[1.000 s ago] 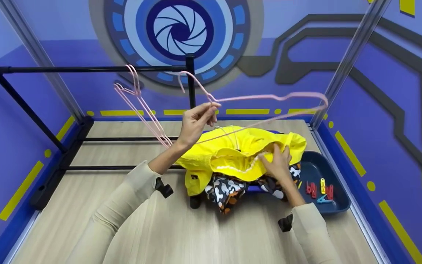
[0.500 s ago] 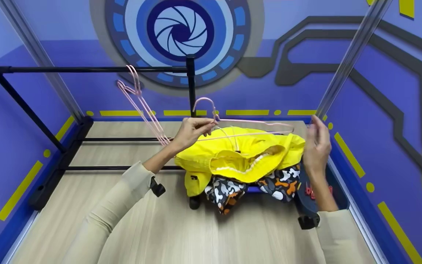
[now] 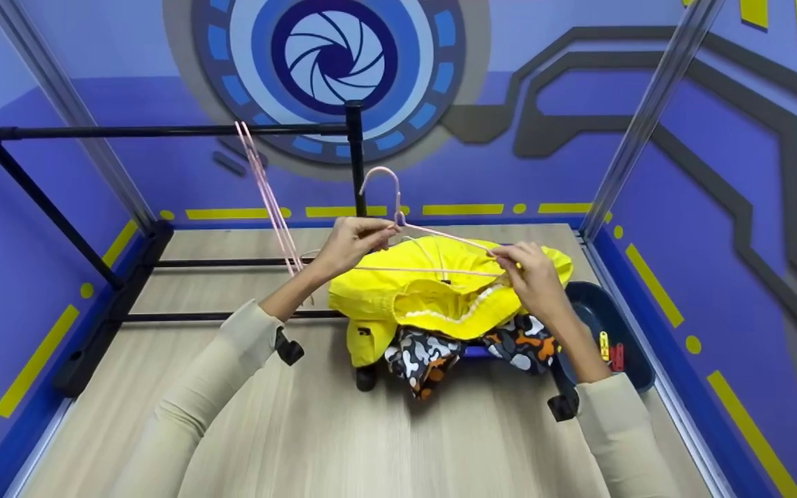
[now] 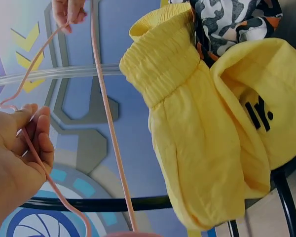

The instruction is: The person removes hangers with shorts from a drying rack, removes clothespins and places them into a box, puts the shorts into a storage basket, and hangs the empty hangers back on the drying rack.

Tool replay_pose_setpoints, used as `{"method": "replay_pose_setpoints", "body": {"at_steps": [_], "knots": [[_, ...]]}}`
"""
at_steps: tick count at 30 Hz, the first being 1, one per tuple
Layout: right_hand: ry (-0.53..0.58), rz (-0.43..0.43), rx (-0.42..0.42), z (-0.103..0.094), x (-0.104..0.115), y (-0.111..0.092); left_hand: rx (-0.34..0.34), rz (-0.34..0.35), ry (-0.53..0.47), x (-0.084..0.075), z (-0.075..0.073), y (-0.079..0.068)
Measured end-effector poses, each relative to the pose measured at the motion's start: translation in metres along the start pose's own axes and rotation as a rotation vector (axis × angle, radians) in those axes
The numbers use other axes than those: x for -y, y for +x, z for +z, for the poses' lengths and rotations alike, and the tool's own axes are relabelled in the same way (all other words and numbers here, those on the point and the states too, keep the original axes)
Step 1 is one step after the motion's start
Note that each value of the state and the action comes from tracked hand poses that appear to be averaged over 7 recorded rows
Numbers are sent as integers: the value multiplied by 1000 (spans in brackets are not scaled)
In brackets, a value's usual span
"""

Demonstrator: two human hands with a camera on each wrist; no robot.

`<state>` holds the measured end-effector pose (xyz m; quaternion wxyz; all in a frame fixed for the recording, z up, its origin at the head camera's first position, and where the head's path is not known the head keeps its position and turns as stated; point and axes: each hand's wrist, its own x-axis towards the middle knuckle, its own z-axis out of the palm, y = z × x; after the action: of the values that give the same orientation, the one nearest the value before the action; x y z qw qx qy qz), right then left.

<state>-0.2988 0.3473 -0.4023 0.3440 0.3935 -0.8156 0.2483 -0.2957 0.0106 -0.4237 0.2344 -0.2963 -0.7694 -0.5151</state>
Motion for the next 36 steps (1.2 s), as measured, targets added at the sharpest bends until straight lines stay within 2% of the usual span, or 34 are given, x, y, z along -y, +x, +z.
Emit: {"method": "replay_pose_setpoints", "body": {"at_steps": [4,6,8,9,11,13,15,17,19,22,26,29,31,33,36], "knots": [[-23,24,-3,-2,6,-2,90,23,182,-2,-15,-5],[-41,43,-19,-6,10,-4,130,40,293,-3,-29,-10],[-59,59,-37,-10,14,-6,119,59,371,-1,-49,-16],[-65,69,-46,-12,17,-7,86,74,387,0,-60,-20],[-67,78,-62,-15,23,-7,-30,122,443,4,-85,-26],[-65,81,-65,-18,29,-7,-184,169,491,9,-113,-32],[-75,81,-65,-19,35,-6,-333,180,543,11,-141,-38],[-94,77,-62,-20,42,-4,-440,141,620,13,-166,-44],[-131,65,-65,-19,49,0,-504,67,691,13,-190,-50],[-190,36,-82,-15,60,7,-567,-48,812,16,-223,-58],[-191,13,-110,-5,72,18,-638,-175,876,26,-262,-65],[-108,9,-103,5,82,27,-651,-294,883,33,-285,-73],[-50,9,-94,12,90,33,-631,-353,909,37,-295,-79],[-11,12,-84,18,99,38,-596,-381,939,40,-302,-85],[53,55,-79,26,112,47,-540,-380,998,40,-306,-88]]}}
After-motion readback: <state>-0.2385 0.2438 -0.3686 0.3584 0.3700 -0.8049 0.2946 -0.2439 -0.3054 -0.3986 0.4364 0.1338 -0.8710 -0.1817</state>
